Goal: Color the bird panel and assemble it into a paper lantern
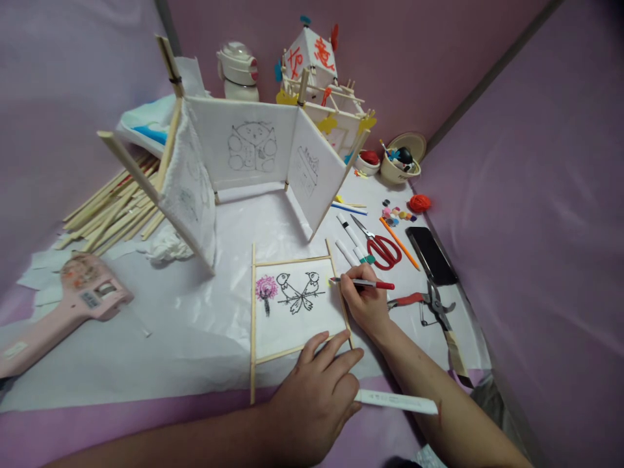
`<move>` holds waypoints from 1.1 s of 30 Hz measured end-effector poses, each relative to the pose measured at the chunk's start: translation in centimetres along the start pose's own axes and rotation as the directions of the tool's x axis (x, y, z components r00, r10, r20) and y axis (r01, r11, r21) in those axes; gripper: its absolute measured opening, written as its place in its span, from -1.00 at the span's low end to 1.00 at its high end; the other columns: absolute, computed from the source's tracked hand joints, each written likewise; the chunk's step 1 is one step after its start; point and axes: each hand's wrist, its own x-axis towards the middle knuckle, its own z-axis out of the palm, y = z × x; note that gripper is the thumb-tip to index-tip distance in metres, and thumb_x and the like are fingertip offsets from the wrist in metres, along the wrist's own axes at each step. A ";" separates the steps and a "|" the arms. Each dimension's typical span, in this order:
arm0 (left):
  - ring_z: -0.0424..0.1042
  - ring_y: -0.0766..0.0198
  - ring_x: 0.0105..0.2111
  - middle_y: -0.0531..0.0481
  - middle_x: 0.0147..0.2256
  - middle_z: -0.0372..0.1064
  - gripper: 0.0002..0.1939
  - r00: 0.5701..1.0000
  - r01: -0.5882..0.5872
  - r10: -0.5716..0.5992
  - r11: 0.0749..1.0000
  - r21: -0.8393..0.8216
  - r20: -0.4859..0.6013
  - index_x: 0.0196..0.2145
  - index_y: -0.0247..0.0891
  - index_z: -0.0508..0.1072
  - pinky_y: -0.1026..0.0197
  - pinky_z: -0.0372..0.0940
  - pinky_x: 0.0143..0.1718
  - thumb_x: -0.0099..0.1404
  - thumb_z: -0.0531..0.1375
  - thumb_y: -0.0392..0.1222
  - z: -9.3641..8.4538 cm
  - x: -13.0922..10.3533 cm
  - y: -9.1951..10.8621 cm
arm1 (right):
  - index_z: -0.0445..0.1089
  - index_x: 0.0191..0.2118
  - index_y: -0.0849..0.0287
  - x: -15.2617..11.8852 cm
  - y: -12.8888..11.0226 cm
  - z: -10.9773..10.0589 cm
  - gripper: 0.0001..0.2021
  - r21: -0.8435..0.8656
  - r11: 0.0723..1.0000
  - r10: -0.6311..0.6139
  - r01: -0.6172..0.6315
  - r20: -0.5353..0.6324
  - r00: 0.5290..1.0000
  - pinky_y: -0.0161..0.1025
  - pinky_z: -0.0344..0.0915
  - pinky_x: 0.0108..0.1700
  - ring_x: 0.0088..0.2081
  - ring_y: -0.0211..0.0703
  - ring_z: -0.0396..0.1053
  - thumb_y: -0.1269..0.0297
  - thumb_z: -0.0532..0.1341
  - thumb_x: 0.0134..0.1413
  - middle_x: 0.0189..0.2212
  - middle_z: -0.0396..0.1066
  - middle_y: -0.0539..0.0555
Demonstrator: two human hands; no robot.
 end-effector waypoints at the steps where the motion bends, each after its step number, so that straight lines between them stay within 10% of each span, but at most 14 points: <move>1: 0.11 -0.01 0.31 -0.08 0.17 0.37 -0.87 1.000 0.001 -0.001 1.000 0.001 0.002 -0.22 -0.24 0.41 -0.13 -0.05 0.29 0.44 0.13 -0.15 0.0 0.0 0.0 | 0.20 -0.45 0.08 0.0 0.0 0.0 -0.80 -0.002 1.000 0.001 -0.001 0.000 1.000 -0.26 0.18 -0.41 -0.51 -0.23 0.22 0.26 0.17 0.20 -0.55 0.25 -0.07; 14: 0.11 0.01 0.32 -0.07 0.19 0.36 -0.86 1.000 -0.004 0.004 1.000 0.003 0.012 -0.21 -0.25 0.41 -0.11 -0.10 0.30 0.45 0.12 -0.14 0.0 0.0 0.0 | 0.17 -0.46 0.09 -0.1 0.3 -0.1 -0.78 -0.046 0.999 -0.028 0.030 0.033 0.999 -0.29 0.15 -0.44 -0.54 -0.27 0.19 0.29 0.15 0.20 -0.58 0.19 -0.10; 24: 0.10 0.03 0.32 -0.03 0.18 0.36 -0.89 1.000 0.005 -0.005 1.000 -0.021 0.001 -0.22 -0.23 0.39 -0.07 -0.18 0.31 0.45 0.13 -0.15 -0.1 0.0 -0.1 | 0.20 -0.40 0.09 -0.5 1.0 0.1 -0.83 0.064 0.991 -0.106 0.118 -0.159 0.981 -0.26 0.18 -0.40 -0.50 -0.27 0.20 0.36 0.17 0.21 -0.52 0.22 -0.10; 29: 0.22 0.11 0.23 -0.09 0.08 0.43 -0.86 0.995 0.013 -0.038 0.962 -0.273 -0.087 -0.15 -0.23 0.33 -0.03 -0.04 0.25 0.51 0.00 -0.21 -0.6 0.3 -0.1 | 0.23 -0.36 0.09 -0.6 1.0 -0.2 -0.86 0.138 0.984 -0.080 0.116 -0.238 0.968 -0.21 0.24 -0.37 -0.48 -0.24 0.26 0.30 0.17 0.24 -0.50 0.28 -0.07; 33: 0.38 0.18 -0.13 -0.11 -0.17 0.41 -0.69 0.972 0.121 -0.221 0.762 -0.636 -0.080 -0.15 -0.23 0.33 0.10 0.24 -0.07 0.55 -0.13 -0.06 -1.1 0.3 0.0 | 0.29 -0.32 0.10 -0.6 -0.2 -1.5 -0.89 0.180 0.978 -0.043 0.107 -0.325 0.945 -0.21 0.28 -0.39 -0.47 -0.22 0.33 0.26 0.21 0.23 -0.48 0.33 -0.04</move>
